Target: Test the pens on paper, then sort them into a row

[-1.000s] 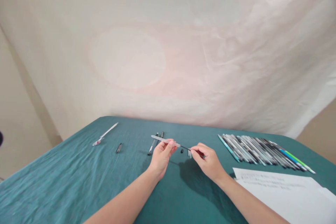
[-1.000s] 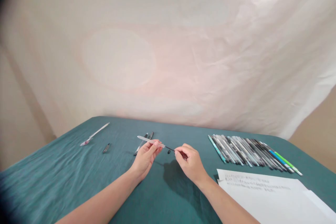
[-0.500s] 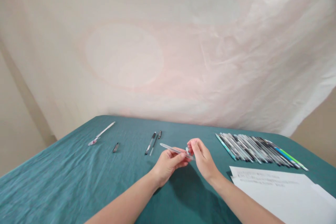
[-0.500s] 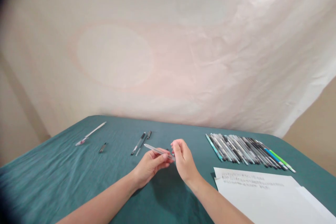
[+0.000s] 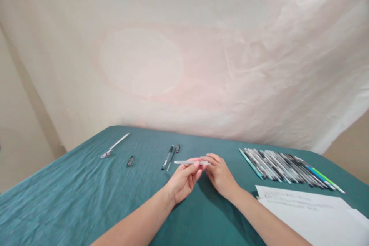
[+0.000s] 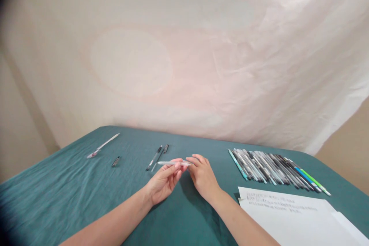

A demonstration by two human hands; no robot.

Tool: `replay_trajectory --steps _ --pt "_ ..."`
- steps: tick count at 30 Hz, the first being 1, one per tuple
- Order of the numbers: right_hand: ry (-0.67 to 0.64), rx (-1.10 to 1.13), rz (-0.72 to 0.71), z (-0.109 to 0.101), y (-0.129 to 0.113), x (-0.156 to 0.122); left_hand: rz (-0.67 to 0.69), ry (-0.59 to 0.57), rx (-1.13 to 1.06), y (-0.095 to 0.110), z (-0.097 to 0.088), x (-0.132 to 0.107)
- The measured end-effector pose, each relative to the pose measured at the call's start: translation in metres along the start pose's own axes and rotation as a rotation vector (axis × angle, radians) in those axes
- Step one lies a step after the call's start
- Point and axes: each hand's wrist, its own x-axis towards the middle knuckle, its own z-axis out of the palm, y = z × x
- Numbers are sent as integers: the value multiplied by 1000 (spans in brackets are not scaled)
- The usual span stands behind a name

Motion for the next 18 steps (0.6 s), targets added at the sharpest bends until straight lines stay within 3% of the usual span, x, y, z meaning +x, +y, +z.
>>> replay_trajectory --steps 13,18 --pt "-139 -194 -204 4 -18 2 78 -3 -31 -4 -6 4" --pt "-150 -260 -218 1 -19 1 114 16 -49 -5 -9 7"
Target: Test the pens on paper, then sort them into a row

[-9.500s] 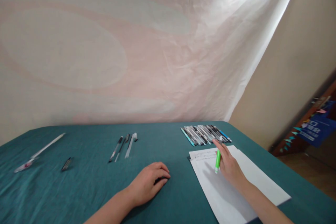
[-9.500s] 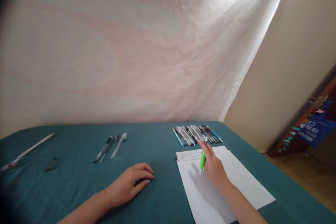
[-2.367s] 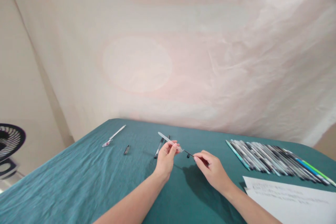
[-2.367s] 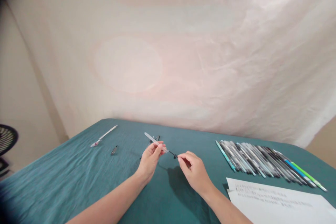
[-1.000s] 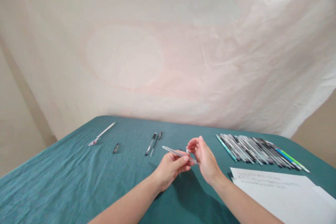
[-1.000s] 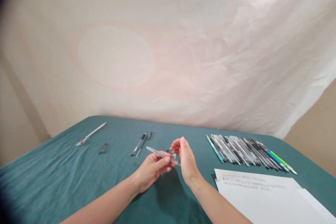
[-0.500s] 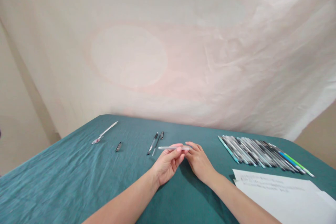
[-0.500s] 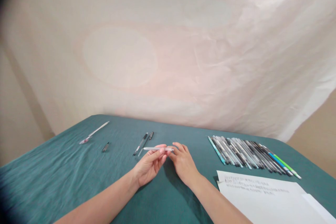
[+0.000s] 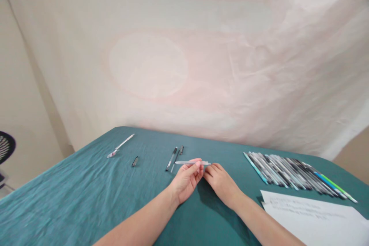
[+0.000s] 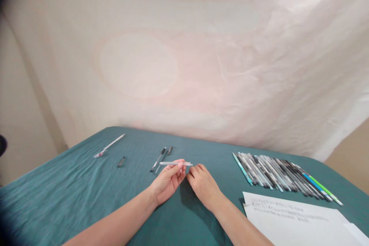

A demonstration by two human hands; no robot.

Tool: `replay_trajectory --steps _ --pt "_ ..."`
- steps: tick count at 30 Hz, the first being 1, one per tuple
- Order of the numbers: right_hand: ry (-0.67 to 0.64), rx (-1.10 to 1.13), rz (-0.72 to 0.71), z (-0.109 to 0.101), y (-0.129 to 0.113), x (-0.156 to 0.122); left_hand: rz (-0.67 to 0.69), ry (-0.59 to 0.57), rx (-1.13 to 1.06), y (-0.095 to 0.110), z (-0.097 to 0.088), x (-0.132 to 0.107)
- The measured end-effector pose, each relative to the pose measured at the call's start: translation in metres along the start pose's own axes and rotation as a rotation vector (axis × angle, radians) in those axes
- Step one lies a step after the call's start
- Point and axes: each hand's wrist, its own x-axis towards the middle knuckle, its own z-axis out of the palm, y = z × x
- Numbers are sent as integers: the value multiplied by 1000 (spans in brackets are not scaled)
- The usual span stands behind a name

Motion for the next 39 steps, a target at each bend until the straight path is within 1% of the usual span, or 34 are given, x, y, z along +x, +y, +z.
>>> replay_trajectory --steps 2,4,8,10,12,15,19,29,39 --pt "15 46 29 0 -1 -1 13 14 7 0 -2 1" --pt "62 147 89 0 -2 -3 24 26 13 0 -3 3" --pt "217 420 262 -3 -5 -5 44 43 20 1 -6 6" --pt "313 516 348 -6 -5 -5 47 49 25 1 -7 6" --pt "399 558 419 -9 -4 -6 43 52 30 0 -8 7" --pt "468 575 467 -10 -3 -6 33 49 38 0 -9 8" --pt "487 595 465 -9 -2 -7 28 55 50 -1 -10 8" --pt "442 668 439 -12 -6 -5 9 50 100 -2 -6 6" --pt "423 686 454 -11 -6 -6 7 39 142 -2 -6 4"
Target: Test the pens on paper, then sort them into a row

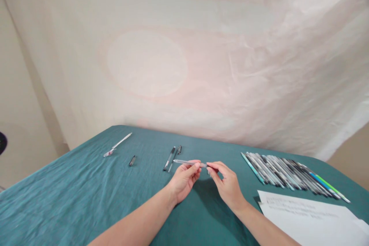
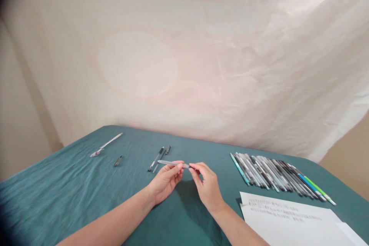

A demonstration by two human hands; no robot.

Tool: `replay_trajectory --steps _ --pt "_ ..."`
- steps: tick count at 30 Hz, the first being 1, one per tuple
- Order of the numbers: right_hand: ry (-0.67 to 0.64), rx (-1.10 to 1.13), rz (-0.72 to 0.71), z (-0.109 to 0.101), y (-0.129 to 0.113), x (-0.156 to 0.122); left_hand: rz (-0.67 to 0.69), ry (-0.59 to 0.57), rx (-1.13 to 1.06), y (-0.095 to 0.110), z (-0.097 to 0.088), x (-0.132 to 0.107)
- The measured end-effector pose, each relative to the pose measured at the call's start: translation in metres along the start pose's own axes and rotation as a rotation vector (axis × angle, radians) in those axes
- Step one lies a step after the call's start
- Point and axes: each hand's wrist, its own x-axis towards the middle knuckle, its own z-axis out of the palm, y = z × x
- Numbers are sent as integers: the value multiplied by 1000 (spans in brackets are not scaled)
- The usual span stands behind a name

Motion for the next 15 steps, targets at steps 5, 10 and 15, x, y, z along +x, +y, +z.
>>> replay_trajectory --steps 5,10,15 --pt "-37 -38 17 0 0 -1 -4 -19 34 2 2 -2" --pt "-83 -121 76 1 2 -2 4 -45 80 1 4 -4" --pt "-82 -128 97 1 2 -2 9 -29 56 0 2 -1"
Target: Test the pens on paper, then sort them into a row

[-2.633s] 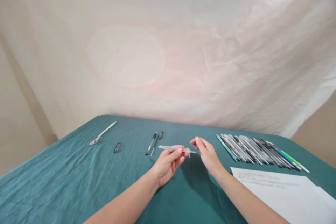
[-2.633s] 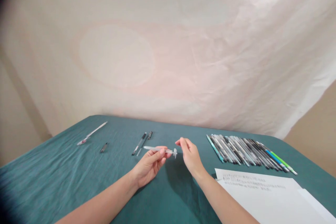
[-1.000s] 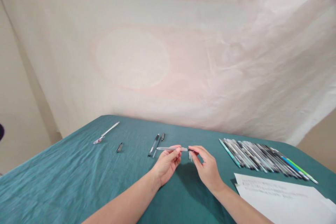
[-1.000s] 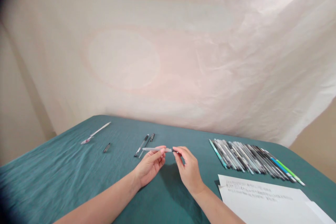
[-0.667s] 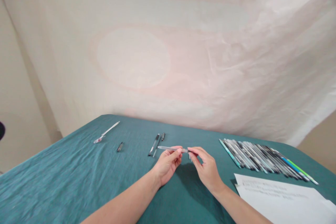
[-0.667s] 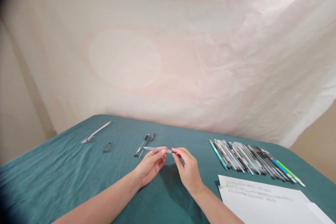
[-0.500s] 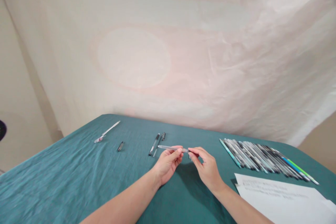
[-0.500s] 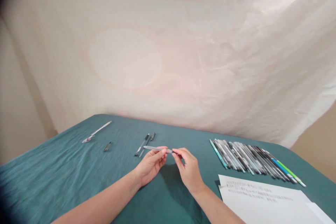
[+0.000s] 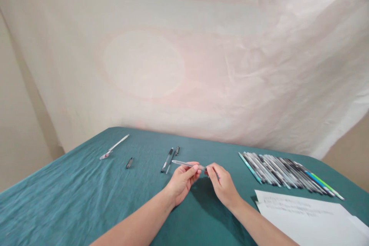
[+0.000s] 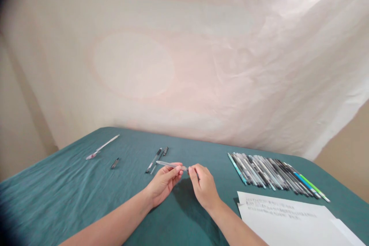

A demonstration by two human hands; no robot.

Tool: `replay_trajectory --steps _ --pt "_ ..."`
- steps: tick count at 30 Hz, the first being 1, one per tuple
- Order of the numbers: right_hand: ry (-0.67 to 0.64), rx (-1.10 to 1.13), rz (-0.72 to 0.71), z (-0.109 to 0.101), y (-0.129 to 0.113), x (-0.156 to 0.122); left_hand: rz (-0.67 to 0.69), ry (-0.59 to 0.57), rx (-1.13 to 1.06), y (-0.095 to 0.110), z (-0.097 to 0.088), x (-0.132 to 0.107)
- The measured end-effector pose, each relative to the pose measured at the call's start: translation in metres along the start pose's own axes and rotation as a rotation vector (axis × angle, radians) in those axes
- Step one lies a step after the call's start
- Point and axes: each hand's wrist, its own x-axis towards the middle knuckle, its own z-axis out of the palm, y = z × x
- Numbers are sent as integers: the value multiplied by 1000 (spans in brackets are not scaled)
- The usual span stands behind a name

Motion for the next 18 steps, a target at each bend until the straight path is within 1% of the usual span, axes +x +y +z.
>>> replay_trajectory --steps 2,4,7,10,12,16,18 --pt "37 -7 -15 0 -1 1 3 12 -11 0 -1 1" --pt "45 -18 -37 0 -2 1 2 10 -9 0 -1 1" --pt "14 -61 -55 0 -1 1 -6 -11 19 1 0 0" --pt "-30 -97 -41 -1 -1 1 -5 -33 49 0 0 -1" --pt "-53 -89 -31 -2 -1 1 8 -27 44 0 0 -1" --pt "-21 -48 -32 -3 -2 1 19 14 16 1 0 1" --pt "-11 -47 -42 -3 -2 1 15 12 22 1 -1 1"
